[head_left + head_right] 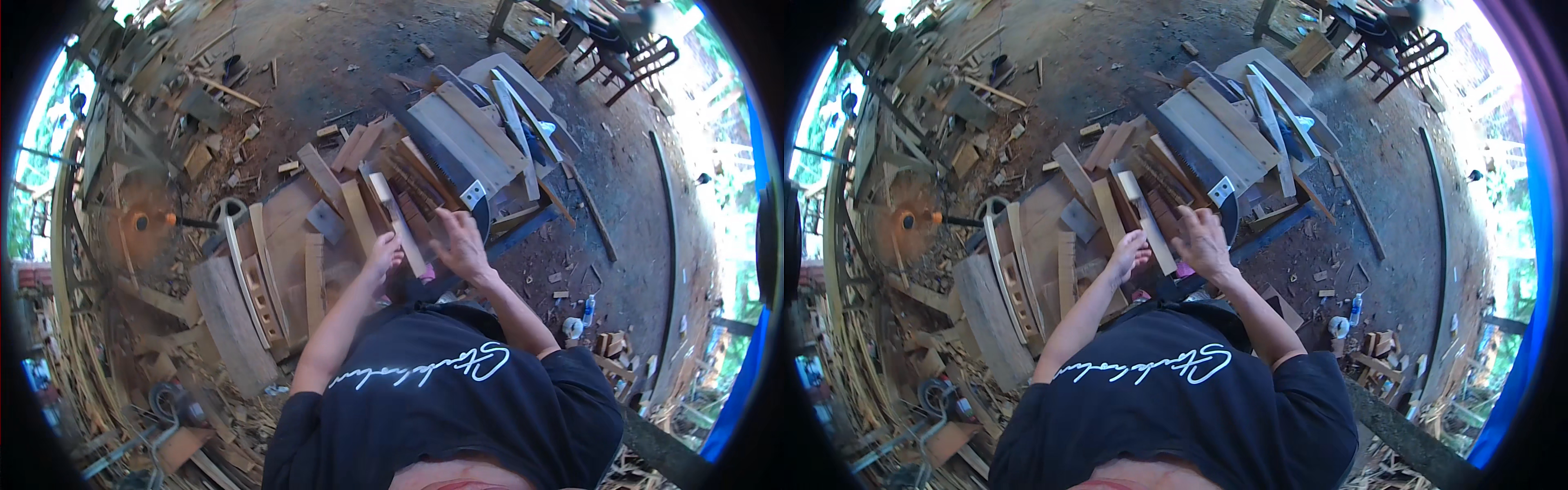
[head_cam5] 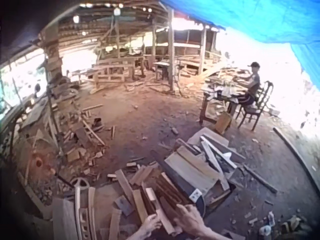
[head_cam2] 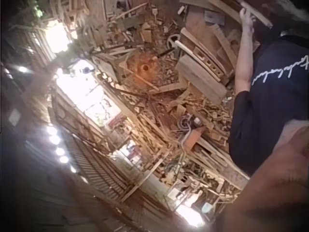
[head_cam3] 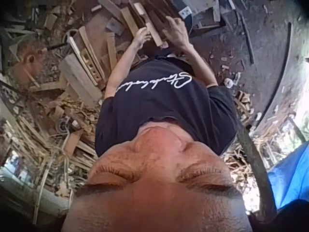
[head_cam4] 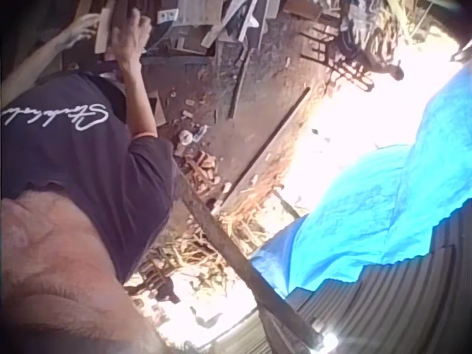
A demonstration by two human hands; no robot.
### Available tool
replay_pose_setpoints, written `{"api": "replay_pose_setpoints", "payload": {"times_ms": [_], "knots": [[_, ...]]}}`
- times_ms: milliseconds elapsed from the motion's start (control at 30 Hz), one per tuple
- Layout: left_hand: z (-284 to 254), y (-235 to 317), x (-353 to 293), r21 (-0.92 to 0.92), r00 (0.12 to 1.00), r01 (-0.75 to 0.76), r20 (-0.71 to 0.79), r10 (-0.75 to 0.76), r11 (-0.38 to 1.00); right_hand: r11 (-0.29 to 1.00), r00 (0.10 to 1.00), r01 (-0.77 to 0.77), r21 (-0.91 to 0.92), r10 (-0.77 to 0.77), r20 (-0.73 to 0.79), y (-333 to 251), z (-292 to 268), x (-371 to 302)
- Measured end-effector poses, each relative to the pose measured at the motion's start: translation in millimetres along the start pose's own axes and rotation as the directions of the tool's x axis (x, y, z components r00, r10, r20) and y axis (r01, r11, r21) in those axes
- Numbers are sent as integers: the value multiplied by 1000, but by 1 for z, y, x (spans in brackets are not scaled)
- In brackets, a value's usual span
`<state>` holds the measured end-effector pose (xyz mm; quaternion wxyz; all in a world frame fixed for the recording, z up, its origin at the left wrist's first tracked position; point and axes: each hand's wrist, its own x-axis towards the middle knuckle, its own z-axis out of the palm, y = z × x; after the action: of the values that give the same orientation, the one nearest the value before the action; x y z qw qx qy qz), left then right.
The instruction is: The person carves a wooden board using a chisel and a wooden block, rearranges pieces of wood on the workbench, and sands a board with a sanding block by hand.
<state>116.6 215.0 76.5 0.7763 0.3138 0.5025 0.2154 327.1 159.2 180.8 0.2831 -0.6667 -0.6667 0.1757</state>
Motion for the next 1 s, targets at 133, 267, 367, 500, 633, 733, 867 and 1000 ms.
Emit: {"api": "replay_pose_setpoints", "payload": {"times_ms": [133,267,367,500,633,733,867,1000], "knots": [[-5,-7,-5,43,992,116,-62,-113,992,968,914,-242,-60,207,-348,40,-28,9],[-11,-18,-6,84,982,180,-77,-174,980,777,792,-586,229,609,-39,95,-20,5],[-13,-24,-6,88,977,202,-92,-194,975,390,685,-647,655,675,274,113,8,2],[-6,-26,-7,98,962,247,-143,-232,964,260,688,-515,817,694,213,108,24,1],[2,-21,-8,113,950,268,-196,-243,957,396,752,-392,830,658,42,109,2,10],[5,-20,-10,88,944,279,-211,-256,956,325,785,-247,913,620,-8,133,-33,24],[5,-22,-14,69,932,297,-237,-274,952,334,751,-147,931,650,-115,205,-89,62],[1,-25,-23,75,920,315,-268,-285,946,399,642,-199,895,743,-189,297,-138,109]]}}
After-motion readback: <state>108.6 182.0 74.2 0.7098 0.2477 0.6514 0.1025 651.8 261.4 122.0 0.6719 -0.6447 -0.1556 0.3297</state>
